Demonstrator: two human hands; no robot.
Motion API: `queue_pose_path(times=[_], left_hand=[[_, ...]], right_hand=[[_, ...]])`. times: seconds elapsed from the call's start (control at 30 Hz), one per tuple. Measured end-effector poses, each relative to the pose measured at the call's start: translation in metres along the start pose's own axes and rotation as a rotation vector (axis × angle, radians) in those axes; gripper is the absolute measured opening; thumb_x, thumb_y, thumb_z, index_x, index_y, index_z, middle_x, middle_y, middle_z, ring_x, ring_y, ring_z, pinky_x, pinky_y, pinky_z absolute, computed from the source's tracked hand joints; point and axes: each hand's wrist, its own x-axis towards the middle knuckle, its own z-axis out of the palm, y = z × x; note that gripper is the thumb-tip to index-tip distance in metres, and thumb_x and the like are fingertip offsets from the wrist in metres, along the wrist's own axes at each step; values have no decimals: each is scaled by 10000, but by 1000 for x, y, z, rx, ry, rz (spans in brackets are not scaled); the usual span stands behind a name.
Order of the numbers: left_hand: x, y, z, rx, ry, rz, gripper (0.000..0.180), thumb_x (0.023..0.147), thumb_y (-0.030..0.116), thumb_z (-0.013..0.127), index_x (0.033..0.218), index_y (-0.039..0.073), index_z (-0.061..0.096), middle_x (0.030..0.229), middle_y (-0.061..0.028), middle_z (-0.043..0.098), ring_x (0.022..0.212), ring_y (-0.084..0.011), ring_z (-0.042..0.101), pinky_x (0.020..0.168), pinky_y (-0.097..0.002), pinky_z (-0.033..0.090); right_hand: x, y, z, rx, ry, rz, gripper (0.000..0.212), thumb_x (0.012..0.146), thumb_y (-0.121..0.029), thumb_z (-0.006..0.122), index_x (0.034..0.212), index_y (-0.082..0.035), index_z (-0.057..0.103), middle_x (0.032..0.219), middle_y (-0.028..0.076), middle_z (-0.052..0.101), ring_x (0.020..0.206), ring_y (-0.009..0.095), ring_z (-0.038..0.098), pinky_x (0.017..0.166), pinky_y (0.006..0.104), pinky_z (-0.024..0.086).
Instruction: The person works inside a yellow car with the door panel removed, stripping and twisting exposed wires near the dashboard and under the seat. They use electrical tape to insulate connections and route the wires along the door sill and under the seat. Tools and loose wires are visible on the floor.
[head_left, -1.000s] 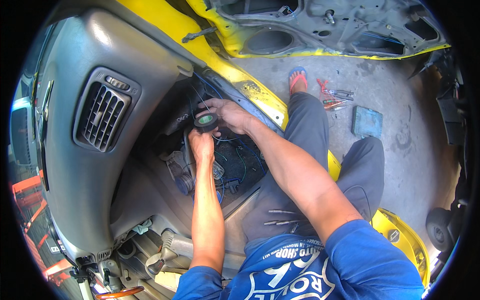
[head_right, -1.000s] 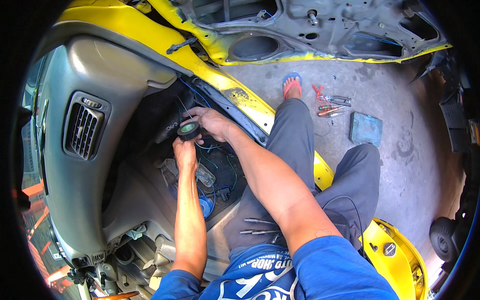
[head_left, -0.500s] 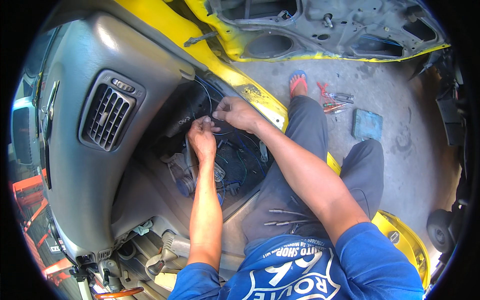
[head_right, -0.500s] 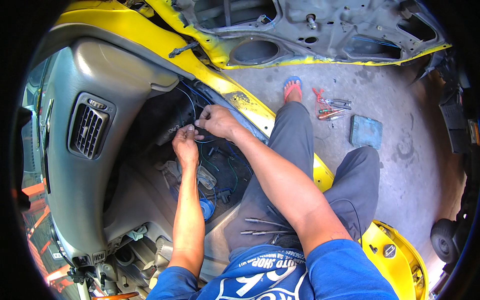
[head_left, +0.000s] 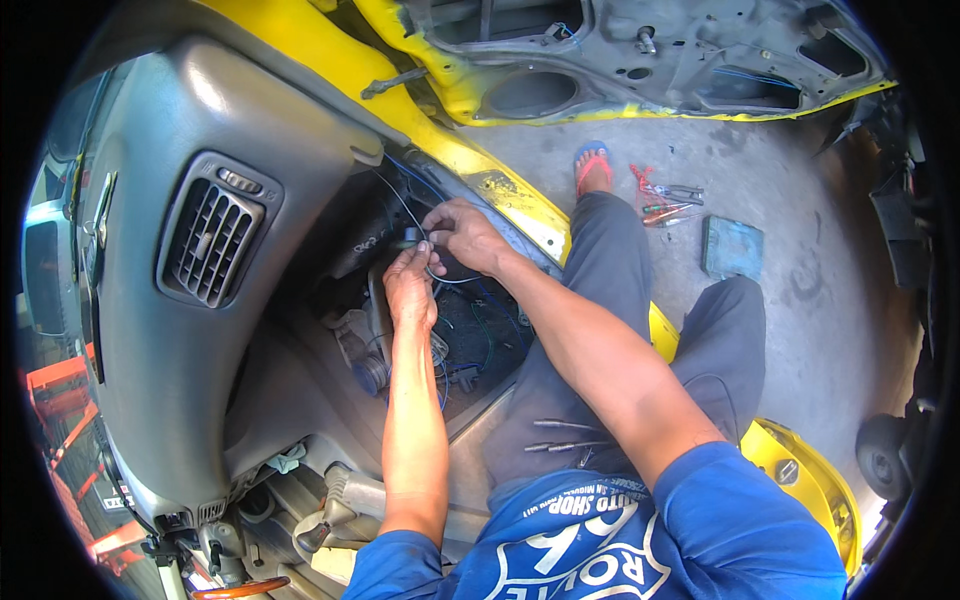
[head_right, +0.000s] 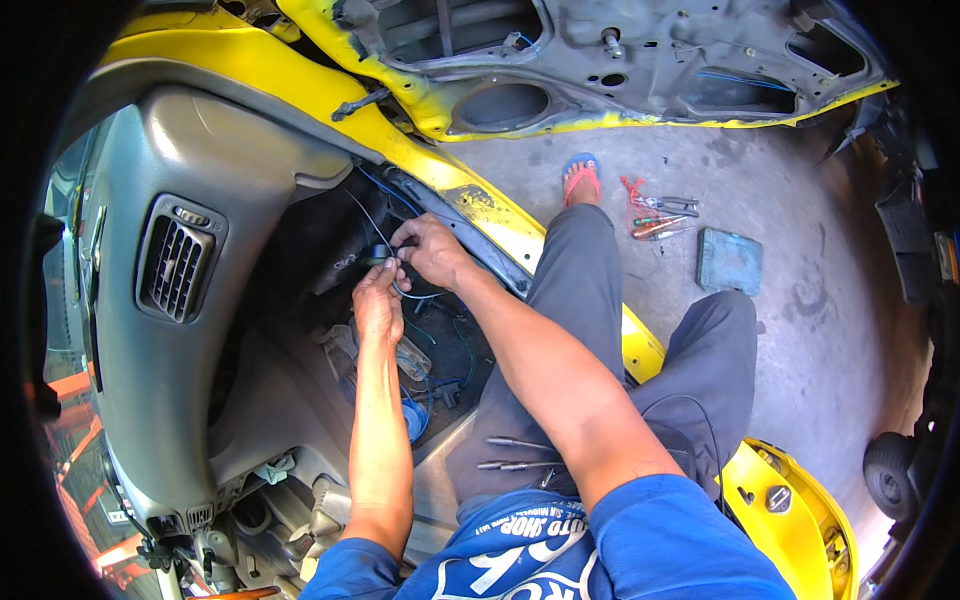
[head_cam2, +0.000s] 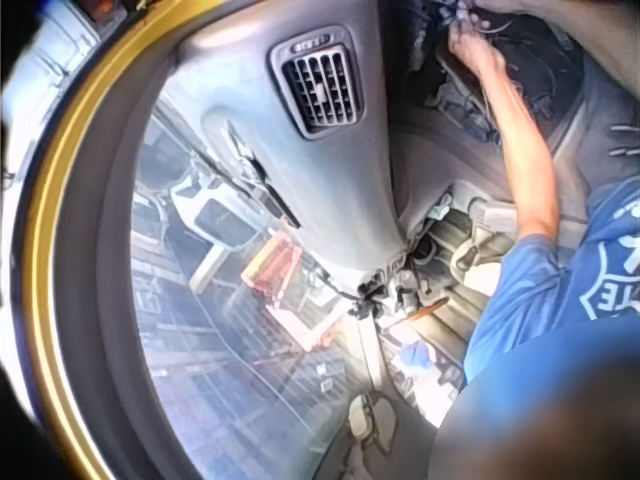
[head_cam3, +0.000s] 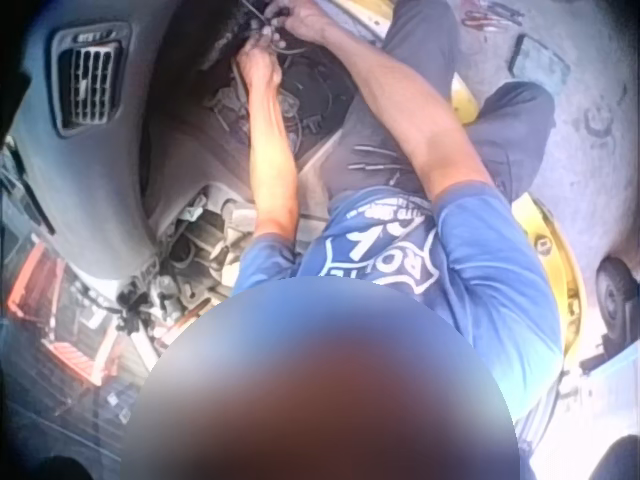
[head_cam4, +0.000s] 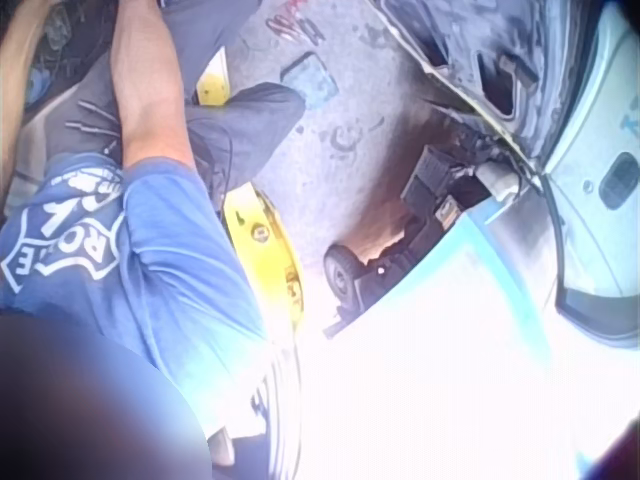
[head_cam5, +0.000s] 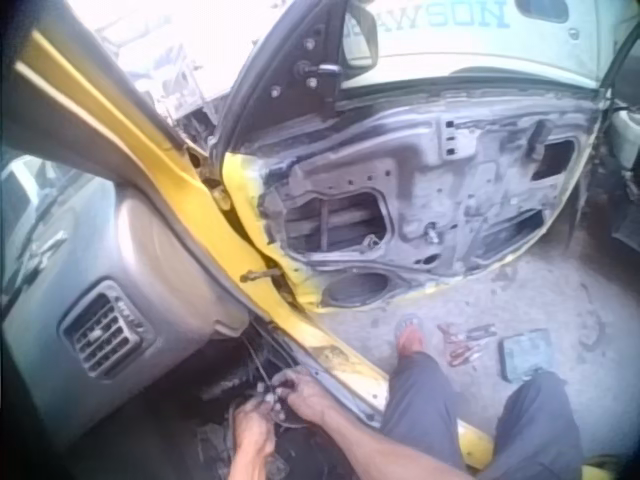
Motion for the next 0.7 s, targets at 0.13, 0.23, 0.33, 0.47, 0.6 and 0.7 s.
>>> queue_pose_path(times=[0.13,0.23,0.33,0.47,0.6,0.7], left_hand=[[2,5,-5,73,4,29,132,959,85,699,983,-45,699,784,-65,660,652,-123,596,618,-250,486],[1,4,-10,494,48,178,126,946,87,703,905,-33,706,791,-67,707,624,-130,620,589,-292,482],[4,-2,-13,977,231,550,99,880,52,687,887,-47,693,803,-185,735,678,-261,718,642,-401,528],[9,-9,-12,1117,264,921,85,832,19,660,897,-36,652,835,-244,701,801,-432,692,728,-503,528],[5,-6,-11,1092,254,734,84,844,36,666,899,-25,645,872,-227,702,820,-454,671,751,-526,523],[2,-3,-8,1249,221,994,54,864,29,662,894,-14,646,885,-221,711,819,-457,671,732,-511,529]], right_hand=[[8,-9,4,725,-263,395,232,984,-121,594,1180,3,611,1273,182,575,1201,257,557,1023,482,463],[7,-22,1,890,-148,512,419,969,-242,653,1302,-15,539,1321,193,566,1200,280,560,993,528,478],[5,-37,-4,866,-233,534,564,957,-347,676,1389,-45,477,1370,200,548,1248,299,546,988,557,479],[6,-54,-9,424,-320,452,706,932,-311,714,1496,-7,418,1427,232,524,1327,339,530,1019,552,487],[5,-61,-19,424,-153,464,751,899,-367,748,1464,34,459,1351,232,573,1213,320,610,899,411,575],[7,-65,-19,391,-350,549,771,931,-359,727,1503,44,403,1442,263,496,1254,361,583,1029,461,520]])
